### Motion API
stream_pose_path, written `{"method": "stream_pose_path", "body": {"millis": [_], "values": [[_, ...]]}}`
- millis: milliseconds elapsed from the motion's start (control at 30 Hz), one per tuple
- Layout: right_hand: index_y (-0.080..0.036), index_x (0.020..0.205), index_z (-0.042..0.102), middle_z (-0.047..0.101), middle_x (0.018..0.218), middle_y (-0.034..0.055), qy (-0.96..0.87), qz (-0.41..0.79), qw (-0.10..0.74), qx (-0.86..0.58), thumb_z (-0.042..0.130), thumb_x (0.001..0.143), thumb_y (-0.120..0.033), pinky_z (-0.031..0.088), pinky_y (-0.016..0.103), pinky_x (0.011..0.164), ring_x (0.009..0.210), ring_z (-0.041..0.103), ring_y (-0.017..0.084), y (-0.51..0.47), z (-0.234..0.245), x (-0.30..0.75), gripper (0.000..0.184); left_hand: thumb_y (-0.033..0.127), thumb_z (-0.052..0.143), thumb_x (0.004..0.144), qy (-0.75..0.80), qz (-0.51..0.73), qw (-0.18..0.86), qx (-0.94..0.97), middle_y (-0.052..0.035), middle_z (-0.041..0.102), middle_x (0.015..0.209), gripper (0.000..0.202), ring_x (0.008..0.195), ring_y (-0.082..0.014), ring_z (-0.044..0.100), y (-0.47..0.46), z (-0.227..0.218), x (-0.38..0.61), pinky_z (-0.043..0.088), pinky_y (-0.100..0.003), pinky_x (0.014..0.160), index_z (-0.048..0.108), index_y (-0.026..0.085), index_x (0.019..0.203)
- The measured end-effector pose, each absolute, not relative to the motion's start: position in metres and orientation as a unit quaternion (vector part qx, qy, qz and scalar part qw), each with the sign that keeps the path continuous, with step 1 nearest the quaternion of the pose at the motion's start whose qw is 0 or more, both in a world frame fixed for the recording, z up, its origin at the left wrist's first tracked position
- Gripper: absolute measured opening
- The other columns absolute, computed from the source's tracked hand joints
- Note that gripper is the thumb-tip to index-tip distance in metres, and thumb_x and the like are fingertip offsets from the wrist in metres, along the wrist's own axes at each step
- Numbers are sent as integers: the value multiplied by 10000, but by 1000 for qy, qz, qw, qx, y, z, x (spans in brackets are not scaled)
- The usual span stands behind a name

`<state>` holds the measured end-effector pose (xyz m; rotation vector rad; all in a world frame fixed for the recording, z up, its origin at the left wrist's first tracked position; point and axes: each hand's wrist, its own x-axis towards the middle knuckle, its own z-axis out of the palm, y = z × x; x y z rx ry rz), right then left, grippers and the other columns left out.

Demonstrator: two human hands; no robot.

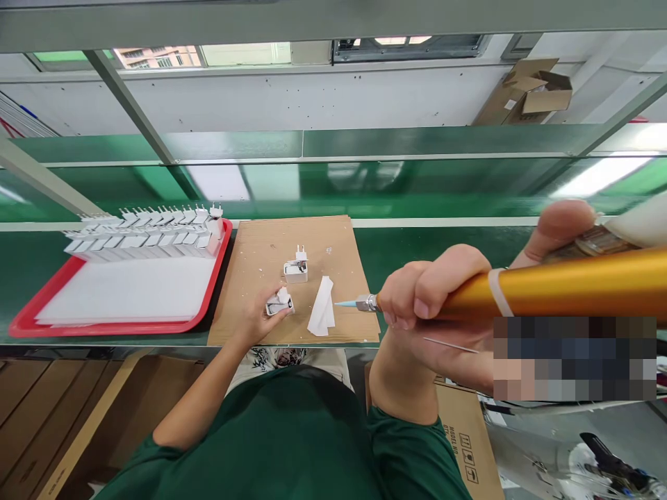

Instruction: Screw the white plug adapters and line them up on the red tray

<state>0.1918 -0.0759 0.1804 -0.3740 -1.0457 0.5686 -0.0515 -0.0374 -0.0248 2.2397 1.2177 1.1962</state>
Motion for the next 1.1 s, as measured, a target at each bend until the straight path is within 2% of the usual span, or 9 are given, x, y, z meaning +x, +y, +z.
{"method": "stream_pose_path", "body": {"millis": [100,200,433,600,700,900,1000,1100], "values": [[-345,1156,692,487,585,-106,-482,278,813,-172,871,618,-594,374,192,298,364,284,57,-77,178,193,619,299,646,950,397,436,123,798,-127,706,1271,368,1189,-252,678,-37,-31,-51,560,-434,1016,587,236,1308],[-365,1226,668,495,605,-97,-467,281,825,-151,834,668,-607,375,190,298,371,262,63,-77,176,193,630,268,614,972,380,421,89,819,-116,719,1253,331,1143,-235,698,-39,-34,-49,570,-415,982,590,245,1302],[-441,1121,729,451,541,-112,-475,268,820,-174,895,570,-586,279,209,247,339,197,66,-77,180,192,594,230,563,974,437,357,18,825,-84,734,1255,339,1116,-258,704,-54,-19,-48,575,-391,935,623,269,1306],[-486,1110,720,423,549,-113,-467,266,818,-203,879,565,-621,297,216,257,330,212,66,-79,180,193,584,276,575,971,456,369,70,807,-73,755,1188,203,1075,-239,711,-48,-12,-48,568,-371,916,689,256,1138],[-455,1145,713,401,551,-105,-472,264,821,-183,865,596,-615,296,206,257,346,173,66,-78,177,194,591,278,564,975,437,380,123,805,-83,735,1212,166,1113,-235,683,-41,-13,-48,544,-395,957,671,240,1096],[-411,1164,707,415,550,-95,-453,271,832,-173,865,593,-629,283,223,245,347,181,71,-76,175,195,632,265,567,948,394,429,221,783,-89,710,1043,107,1050,-237,658,-28,-22,-45,514,-426,963,619,217,1028],[-402,1178,705,450,568,-92,-462,278,829,-152,848,634,-619,294,219,247,345,202,66,-76,173,196,603,250,547,927,387,421,266,776,-94,671,1055,124,1058,-232,639,-26,-25,-46,507,-417,979,593,215,1037],[-386,1211,696,457,580,-90,-468,280,825,-145,851,639,-604,314,218,255,349,219,63,-76,170,198,632,167,485,883,398,415,291,765,-90,654,1122,217,1116,-235,618,-27,-27,-46,487,-428,1023,594,224,1062]]}}
